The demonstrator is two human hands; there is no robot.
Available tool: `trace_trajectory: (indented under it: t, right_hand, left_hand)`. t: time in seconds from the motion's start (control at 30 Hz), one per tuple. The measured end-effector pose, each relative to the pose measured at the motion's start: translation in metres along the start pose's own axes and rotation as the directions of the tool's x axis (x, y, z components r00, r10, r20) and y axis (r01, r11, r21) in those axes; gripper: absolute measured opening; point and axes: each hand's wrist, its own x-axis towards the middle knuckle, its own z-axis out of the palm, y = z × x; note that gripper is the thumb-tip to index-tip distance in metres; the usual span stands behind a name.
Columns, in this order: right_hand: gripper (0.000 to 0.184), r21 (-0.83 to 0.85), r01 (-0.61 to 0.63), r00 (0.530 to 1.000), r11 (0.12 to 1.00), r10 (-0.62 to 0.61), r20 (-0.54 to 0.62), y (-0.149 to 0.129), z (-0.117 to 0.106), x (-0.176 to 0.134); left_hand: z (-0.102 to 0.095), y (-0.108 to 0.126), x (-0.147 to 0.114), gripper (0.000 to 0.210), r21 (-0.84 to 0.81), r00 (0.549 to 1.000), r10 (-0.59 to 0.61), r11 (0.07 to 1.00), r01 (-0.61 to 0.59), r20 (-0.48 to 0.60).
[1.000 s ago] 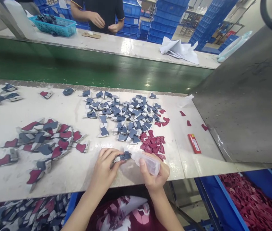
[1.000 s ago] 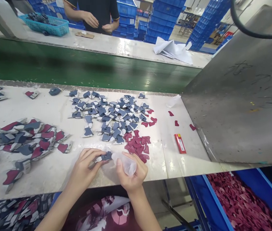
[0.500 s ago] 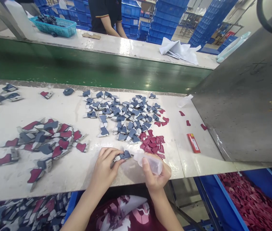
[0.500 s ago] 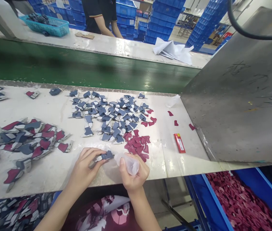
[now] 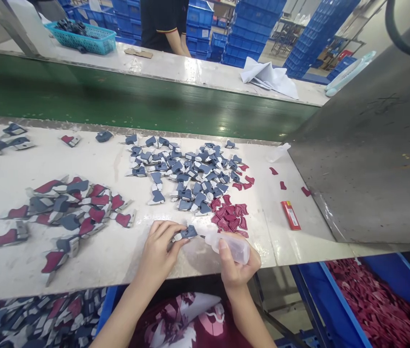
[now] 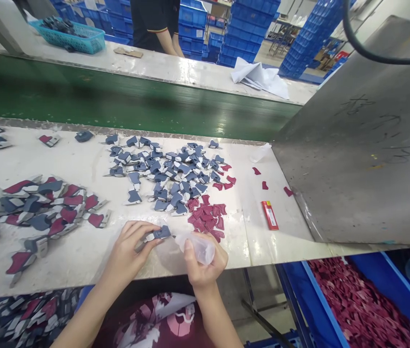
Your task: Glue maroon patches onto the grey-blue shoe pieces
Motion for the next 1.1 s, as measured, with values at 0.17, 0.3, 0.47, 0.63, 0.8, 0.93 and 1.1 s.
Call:
trace_trajectory:
  t: [0.17,0.3,0.47,0.63,0.8,0.93,1.1]
  right_hand:
    - [0.01,0.011,-0.006,1.0,1.0,0.006,0.001,-0.003,0.002,0.002]
    - [0.01,0.03,-0.01,1.0,1.0,0.01,0.012,-0.005,0.004,0.006]
    - [0.013,0.006,-0.031,0.999,1.0,0.03,0.032,-0.004,0.004,0.007]
    - [0.014,0.004,0.025,0.999,1.0,-0.025,0.046,-0.007,0.003,0.008]
    - [0.015,0.047,0.153,0.975,0.987,-0.159,0.155,-0.016,0.006,0.018]
    - [0.013,0.051,0.17,0.966,0.984,-0.177,0.187,-0.021,0.009,0.023]
    - [0.013,0.07,0.156,0.965,0.985,-0.168,0.204,-0.021,0.009,0.024]
  left_hand:
    - [0.0,0.0,0.0,0.012,-0.004,1.0,-0.001,1.0,0.001,0.001]
    - [0.0,0.0,0.0,0.012,-0.002,1.0,-0.005,1.0,0.005,0.009]
    - [-0.001,0.001,0.0,0.013,-0.003,1.0,-0.004,1.0,0.004,0.013]
    - [-0.002,0.002,0.001,0.013,-0.016,1.0,-0.008,1.0,0.008,0.004]
    - [-0.003,0.004,0.002,0.02,-0.027,1.0,-0.012,1.0,0.013,0.008]
    - [-0.004,0.004,0.002,0.019,-0.036,1.0,-0.013,0.999,0.013,0.014]
    - [-0.002,0.003,0.002,0.016,-0.042,1.0,-0.011,0.999,0.011,0.007]
